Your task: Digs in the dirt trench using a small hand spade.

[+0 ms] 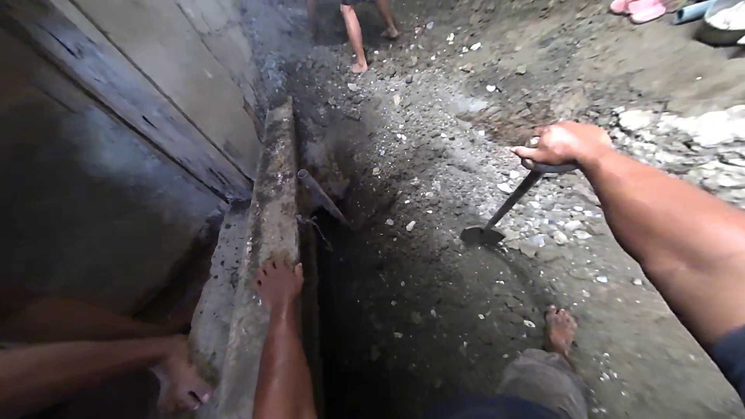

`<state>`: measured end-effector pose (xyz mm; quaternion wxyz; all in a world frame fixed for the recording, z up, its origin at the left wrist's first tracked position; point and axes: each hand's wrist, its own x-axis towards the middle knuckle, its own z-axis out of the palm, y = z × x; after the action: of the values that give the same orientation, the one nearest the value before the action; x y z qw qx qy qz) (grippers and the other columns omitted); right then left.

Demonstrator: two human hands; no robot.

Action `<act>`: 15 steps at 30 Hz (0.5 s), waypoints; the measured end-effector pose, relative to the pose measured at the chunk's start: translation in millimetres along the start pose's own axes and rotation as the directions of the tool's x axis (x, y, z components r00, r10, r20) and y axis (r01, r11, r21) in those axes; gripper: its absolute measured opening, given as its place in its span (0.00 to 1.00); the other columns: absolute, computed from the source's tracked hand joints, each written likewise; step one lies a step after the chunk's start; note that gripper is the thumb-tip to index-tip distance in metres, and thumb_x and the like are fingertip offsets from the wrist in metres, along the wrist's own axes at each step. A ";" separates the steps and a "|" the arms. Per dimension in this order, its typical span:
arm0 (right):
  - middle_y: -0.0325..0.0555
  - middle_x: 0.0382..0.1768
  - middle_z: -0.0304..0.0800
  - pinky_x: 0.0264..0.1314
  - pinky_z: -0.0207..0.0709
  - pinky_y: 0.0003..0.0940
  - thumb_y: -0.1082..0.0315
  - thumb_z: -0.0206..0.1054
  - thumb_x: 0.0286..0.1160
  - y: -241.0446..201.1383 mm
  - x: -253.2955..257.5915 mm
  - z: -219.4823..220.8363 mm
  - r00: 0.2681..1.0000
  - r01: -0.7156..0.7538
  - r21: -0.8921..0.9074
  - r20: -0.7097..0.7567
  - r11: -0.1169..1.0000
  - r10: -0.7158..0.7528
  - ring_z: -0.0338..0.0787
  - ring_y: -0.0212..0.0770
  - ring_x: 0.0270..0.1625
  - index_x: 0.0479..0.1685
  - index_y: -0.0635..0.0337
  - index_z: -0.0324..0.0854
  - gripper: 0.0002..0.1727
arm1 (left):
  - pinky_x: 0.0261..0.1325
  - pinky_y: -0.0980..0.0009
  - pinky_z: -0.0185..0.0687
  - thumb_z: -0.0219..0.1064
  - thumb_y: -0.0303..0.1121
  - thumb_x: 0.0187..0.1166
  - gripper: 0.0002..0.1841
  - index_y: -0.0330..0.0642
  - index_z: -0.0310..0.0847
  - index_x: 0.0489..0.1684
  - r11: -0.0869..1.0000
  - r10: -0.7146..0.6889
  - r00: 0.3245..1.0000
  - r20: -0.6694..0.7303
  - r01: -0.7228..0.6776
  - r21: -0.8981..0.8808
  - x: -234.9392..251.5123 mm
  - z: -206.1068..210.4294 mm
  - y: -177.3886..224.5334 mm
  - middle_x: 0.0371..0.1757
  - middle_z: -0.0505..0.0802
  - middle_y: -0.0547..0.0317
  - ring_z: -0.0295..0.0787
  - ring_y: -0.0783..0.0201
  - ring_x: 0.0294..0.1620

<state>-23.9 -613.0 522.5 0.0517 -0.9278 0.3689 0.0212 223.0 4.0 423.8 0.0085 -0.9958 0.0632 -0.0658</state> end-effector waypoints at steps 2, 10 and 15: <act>0.69 0.53 0.91 0.50 0.76 0.80 0.28 0.55 0.78 8.3 -5.9 -1.0 1.000 -0.022 0.015 0.002 1.000 0.022 0.88 0.75 0.60 0.56 0.56 0.89 0.39 | 0.80 0.30 0.61 0.63 0.62 0.79 0.36 0.49 0.74 0.81 1.000 -0.006 1.000 0.007 0.006 0.010 -0.7 0.2 -0.2 0.83 0.76 0.39 0.64 0.34 0.86; 0.72 0.56 0.89 0.51 0.75 0.81 0.27 0.54 0.78 42.2 -12.9 -3.1 0.999 -0.049 0.035 -0.021 0.998 0.050 0.86 0.77 0.62 0.63 0.57 0.86 0.41 | 0.78 0.28 0.61 0.64 0.61 0.79 0.34 0.50 0.76 0.80 1.000 0.021 1.000 -0.019 -0.021 0.000 0.5 4.6 -4.1 0.82 0.77 0.38 0.66 0.32 0.84; 0.72 0.57 0.89 0.52 0.74 0.82 0.26 0.52 0.76 67.5 -5.1 -0.4 0.997 -0.047 0.051 -0.059 0.998 0.050 0.86 0.77 0.63 0.60 0.59 0.86 0.43 | 0.78 0.26 0.60 0.65 0.61 0.79 0.35 0.48 0.76 0.79 0.999 0.021 1.000 -0.020 -0.021 0.027 0.2 3.5 -4.3 0.81 0.76 0.35 0.66 0.30 0.83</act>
<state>-73.9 -658.3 517.9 0.0629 -0.9172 0.3932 -0.0148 224.2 8.3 420.4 0.0219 -0.9942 0.0727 -0.0766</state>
